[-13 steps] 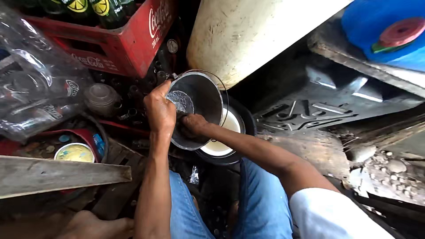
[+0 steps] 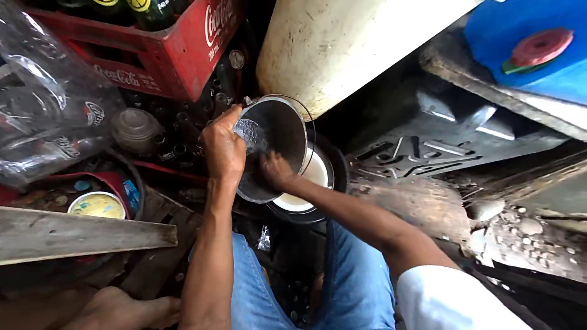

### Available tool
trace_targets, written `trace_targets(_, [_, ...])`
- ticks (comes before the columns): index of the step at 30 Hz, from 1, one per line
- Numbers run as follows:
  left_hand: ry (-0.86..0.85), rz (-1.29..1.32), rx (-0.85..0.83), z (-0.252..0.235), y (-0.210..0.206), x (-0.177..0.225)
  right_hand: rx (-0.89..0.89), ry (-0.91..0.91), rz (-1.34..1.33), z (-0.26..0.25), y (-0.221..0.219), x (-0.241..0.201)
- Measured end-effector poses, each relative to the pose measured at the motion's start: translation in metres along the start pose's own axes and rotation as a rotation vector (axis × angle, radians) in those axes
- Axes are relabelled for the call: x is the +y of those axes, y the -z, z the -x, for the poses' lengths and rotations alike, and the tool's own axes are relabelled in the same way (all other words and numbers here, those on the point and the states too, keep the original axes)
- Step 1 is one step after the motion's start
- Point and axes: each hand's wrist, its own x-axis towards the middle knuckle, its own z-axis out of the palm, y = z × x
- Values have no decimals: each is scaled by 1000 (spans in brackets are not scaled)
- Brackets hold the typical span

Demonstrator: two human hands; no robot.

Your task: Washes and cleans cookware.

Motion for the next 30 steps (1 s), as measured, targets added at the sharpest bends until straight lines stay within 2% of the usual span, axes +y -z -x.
trace_targets(2, [-14, -11, 10, 1, 2, -2, -106, 118, -173, 6, -3, -5])
trace_targets(5, [-16, 17, 36, 3, 4, -6, -14, 280, -452, 15, -9, 6])
trace_targets(9, [-62, 76, 114, 7, -1, -2, 125, 142, -811, 58, 16, 11])
trace_targets(12, [-25, 145, 144, 7, -2, -2, 205, 98, -896, 73, 47, 12])
trace_targets(16, [43, 247, 151, 5, -1, -1, 493, 318, -1071, 77, 90, -3])
trace_targets(18, [53, 275, 129, 6, 3, -1, 541, 471, -1133, 77, 106, -23])
trace_targets(20, [67, 282, 150, 10, 7, 0, 525, 602, -1119, 73, 116, -51])
trace_targets(23, [362, 346, 157, 26, 10, 7, 446, 718, -930, 54, 121, -103])
trace_targets(24, [358, 375, 216, 28, 1, 1, 400, 723, -840, 46, 122, -122])
trace_targets(25, [334, 339, 165, 27, -4, -6, 342, 715, -752, 38, 121, -142])
trace_targets(26, [288, 299, 16, 26, -1, -13, 273, 710, -674, 31, 119, -162])
trace_targets(27, [211, 271, -3, 16, -1, -19, 215, 716, -610, 23, 117, -182])
trace_targets(30, [70, 279, 27, 7, 9, -17, 136, 773, -470, 9, 103, -233])
